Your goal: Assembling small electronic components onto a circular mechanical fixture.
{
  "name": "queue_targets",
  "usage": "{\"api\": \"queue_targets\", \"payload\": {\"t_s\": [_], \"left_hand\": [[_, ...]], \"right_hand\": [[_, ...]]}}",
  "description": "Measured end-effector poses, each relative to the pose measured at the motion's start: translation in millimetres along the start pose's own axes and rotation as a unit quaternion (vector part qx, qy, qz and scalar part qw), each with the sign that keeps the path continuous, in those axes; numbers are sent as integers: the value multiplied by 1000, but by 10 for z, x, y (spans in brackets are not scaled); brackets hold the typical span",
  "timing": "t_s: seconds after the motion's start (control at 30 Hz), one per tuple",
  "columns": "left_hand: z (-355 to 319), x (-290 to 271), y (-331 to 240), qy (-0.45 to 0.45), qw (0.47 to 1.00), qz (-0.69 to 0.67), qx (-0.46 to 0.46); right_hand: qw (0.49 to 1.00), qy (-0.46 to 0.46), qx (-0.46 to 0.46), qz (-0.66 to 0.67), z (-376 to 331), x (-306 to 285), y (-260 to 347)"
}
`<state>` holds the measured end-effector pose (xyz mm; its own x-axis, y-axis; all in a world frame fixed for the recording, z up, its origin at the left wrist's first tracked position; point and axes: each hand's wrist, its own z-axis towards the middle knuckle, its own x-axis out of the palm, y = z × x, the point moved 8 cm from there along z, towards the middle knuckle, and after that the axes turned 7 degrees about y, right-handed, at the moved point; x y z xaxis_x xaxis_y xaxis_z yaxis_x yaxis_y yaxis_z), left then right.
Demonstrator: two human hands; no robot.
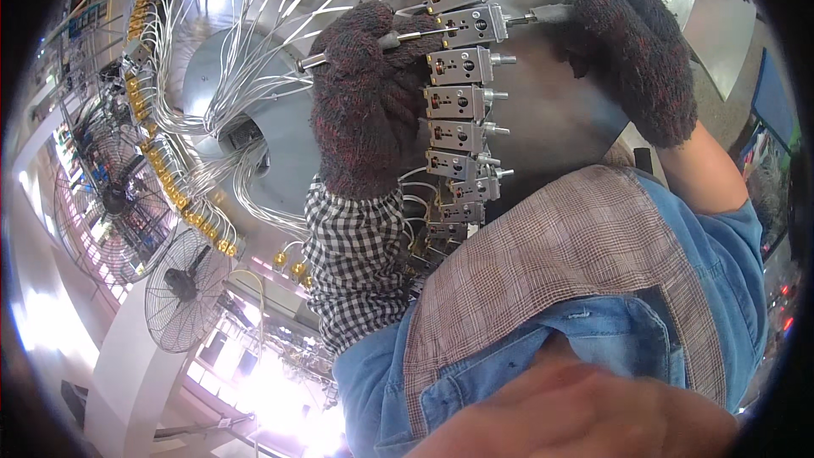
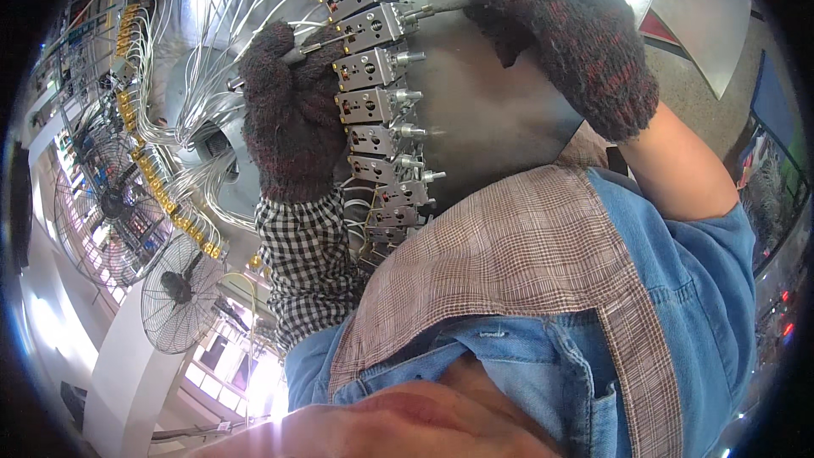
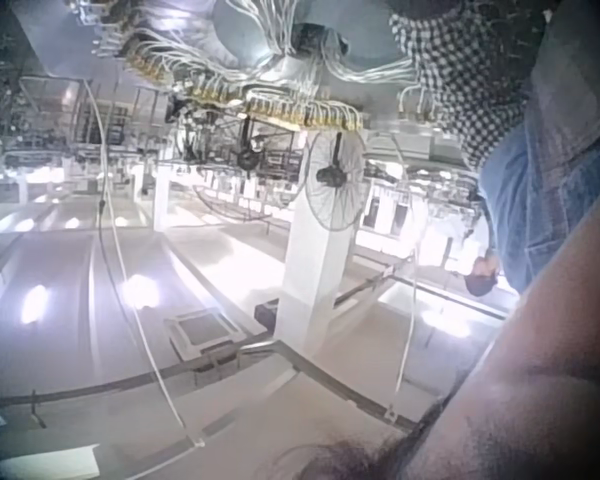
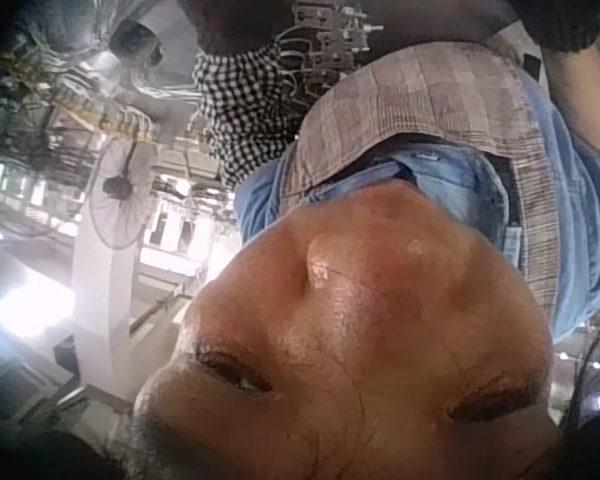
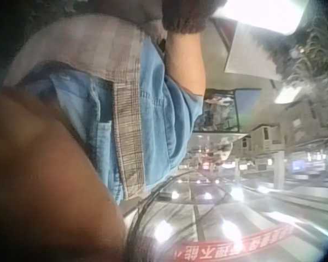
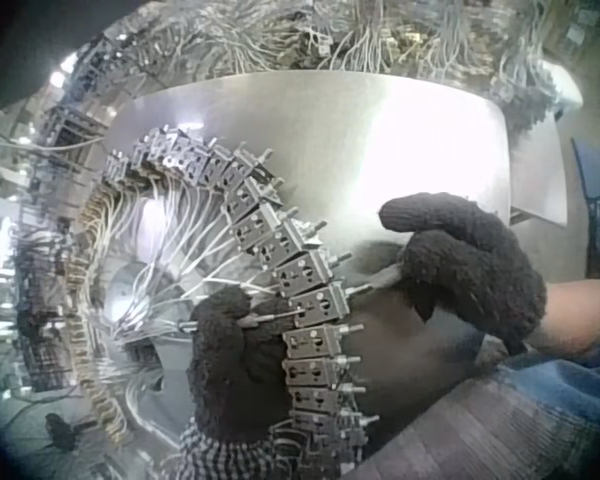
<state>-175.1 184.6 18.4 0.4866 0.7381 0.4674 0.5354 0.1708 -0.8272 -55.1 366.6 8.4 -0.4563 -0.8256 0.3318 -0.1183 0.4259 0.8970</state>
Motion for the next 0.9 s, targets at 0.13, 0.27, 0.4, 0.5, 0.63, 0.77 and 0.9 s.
{"api": "queue_targets", "payload": {"t_s": [0.13, 0.27, 0.4, 0.5, 0.63, 0.77, 0.9], "left_hand": [[-20, -71, -2, -10, 999, 1, -31], [-154, -39, -112, 25, 999, 20, 20], [-186, -11, -38, 69, 997, -20, -10], [-196, -1, 23, 63, 996, -38, -42], [-186, -19, 39, 73, 996, -45, -30], [-188, -22, 28, 73, 996, -49, -17], [-185, -90, 85, 33, 995, -63, -67]], "right_hand": [[998, 9, -29, -52, -40, 43, 88], [938, -45, -176, -295, -98, -56, 325], [998, -2, -42, -44, -261, -42, -139], [940, -2, -172, -294, -266, 41, 60], [883, 8, -220, -414, -296, 189, 26], [990, -4, -25, -142, -255, 84, -128], [992, 7, -31, -119, -257, 95, -66]]}}
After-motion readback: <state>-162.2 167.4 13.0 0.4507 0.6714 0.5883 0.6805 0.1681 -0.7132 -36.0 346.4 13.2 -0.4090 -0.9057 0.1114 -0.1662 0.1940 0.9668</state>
